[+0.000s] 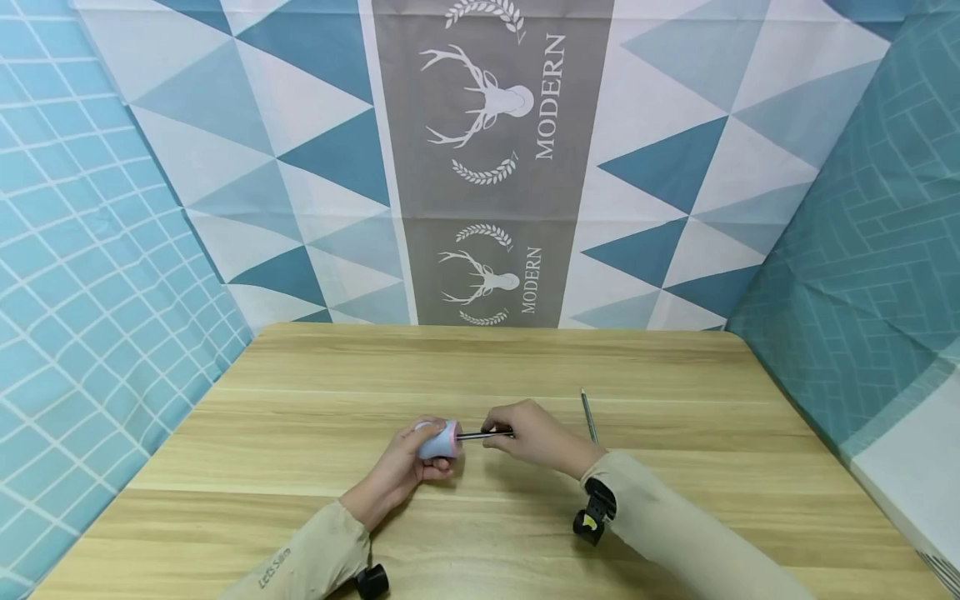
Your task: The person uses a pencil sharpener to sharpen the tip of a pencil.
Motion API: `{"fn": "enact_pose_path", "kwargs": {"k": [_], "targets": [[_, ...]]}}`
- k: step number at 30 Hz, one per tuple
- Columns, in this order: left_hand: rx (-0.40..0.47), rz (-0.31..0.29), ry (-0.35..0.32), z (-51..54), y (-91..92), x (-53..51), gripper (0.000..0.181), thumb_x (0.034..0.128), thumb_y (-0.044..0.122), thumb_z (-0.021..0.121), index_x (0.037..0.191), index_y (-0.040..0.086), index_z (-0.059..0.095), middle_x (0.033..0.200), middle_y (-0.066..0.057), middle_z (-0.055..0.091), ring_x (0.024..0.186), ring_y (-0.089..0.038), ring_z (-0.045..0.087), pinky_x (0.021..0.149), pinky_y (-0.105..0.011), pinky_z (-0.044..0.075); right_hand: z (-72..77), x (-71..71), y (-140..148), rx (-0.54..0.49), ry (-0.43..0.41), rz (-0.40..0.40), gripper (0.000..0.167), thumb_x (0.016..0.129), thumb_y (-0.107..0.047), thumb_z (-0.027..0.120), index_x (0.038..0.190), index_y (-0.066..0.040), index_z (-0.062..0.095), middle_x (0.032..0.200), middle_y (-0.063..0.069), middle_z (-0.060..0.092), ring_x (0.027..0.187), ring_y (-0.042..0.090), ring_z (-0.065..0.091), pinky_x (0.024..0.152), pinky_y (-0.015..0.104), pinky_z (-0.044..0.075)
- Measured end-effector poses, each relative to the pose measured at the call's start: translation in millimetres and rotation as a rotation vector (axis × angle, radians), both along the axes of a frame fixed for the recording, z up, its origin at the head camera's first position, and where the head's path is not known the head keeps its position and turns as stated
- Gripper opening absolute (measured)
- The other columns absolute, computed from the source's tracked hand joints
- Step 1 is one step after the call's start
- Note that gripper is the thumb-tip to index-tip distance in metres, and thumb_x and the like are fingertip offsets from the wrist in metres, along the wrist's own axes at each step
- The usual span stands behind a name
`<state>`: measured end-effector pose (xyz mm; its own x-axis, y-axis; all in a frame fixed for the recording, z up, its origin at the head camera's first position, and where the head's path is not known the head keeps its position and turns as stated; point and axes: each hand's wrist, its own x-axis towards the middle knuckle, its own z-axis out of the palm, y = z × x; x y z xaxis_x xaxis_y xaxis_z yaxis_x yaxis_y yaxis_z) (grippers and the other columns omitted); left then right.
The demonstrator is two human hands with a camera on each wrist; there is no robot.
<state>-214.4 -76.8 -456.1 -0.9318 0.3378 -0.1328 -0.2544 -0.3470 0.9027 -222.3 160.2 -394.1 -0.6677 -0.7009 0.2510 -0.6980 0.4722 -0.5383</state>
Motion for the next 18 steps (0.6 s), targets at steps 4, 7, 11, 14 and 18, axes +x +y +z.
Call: {"fn": "enact_pose_path", "kwargs": {"k": [4, 7, 11, 14, 18], "targets": [[0.005, 0.018, -0.009, -1.0, 1.7, 0.0, 0.009, 0.0973, 0.017, 0.058, 0.1, 0.013, 0.066, 0.088, -0.017, 0.058, 0.054, -0.011, 0.063, 0.061, -0.032, 0.062, -5.1, 0.0, 2.1, 0.092, 0.527, 0.105, 0.012, 0.087, -0.007, 0.076, 0.092, -0.007, 0.065, 0.082, -0.004, 0.066, 0.07, 0.003, 0.061, 0.06, 0.018, 0.053], [0.007, 0.012, -0.007, -1.2, 0.8, 0.1, 0.009, 0.0972, 0.017, 0.058, 0.101, 0.013, 0.066, 0.089, -0.017, 0.058, 0.054, -0.011, 0.063, 0.061, -0.032, 0.062, -9.9, -3.9, 0.8, 0.155, 0.804, 0.137, 0.018, 0.089, -0.015, 0.074, 0.086, -0.01, 0.058, 0.074, -0.006, 0.06, 0.06, 0.005, 0.056, 0.053, 0.017, 0.049], [0.011, 0.003, -0.009, -1.3, -0.2, -0.2, 0.01, 0.0975, 0.017, 0.058, 0.102, 0.012, 0.064, 0.089, -0.016, 0.059, 0.055, -0.011, 0.063, 0.062, -0.031, 0.062, -14.5, -11.5, -2.8, 0.232, 1.087, 0.165, 0.026, 0.105, -0.024, 0.051, 0.082, -0.011, 0.053, 0.068, -0.007, 0.056, 0.053, 0.006, 0.048, 0.047, 0.017, 0.043], [0.013, 0.002, -0.014, -1.8, 0.0, -0.8, 0.01, 0.0978, 0.017, 0.056, 0.102, 0.012, 0.064, 0.089, -0.016, 0.059, 0.054, -0.011, 0.063, 0.061, -0.031, 0.062, -17.5, -16.2, -5.4, 0.224, 1.215, 0.198, 0.036, 0.11, -0.021, 0.036, 0.082, -0.011, 0.056, 0.066, -0.007, 0.056, 0.053, 0.006, 0.049, 0.047, 0.017, 0.043], [0.014, 0.006, -0.019, -1.2, 0.1, -0.8, 0.009, 0.0978, 0.017, 0.056, 0.1, 0.012, 0.064, 0.09, -0.017, 0.058, 0.053, -0.011, 0.062, 0.061, -0.031, 0.062, -21.1, -18.5, -9.3, 0.111, 1.066, 0.256, 0.033, 0.108, -0.018, 0.041, 0.078, -0.011, 0.053, 0.058, -0.008, 0.049, 0.048, 0.002, 0.039, 0.043, 0.012, 0.034]]}}
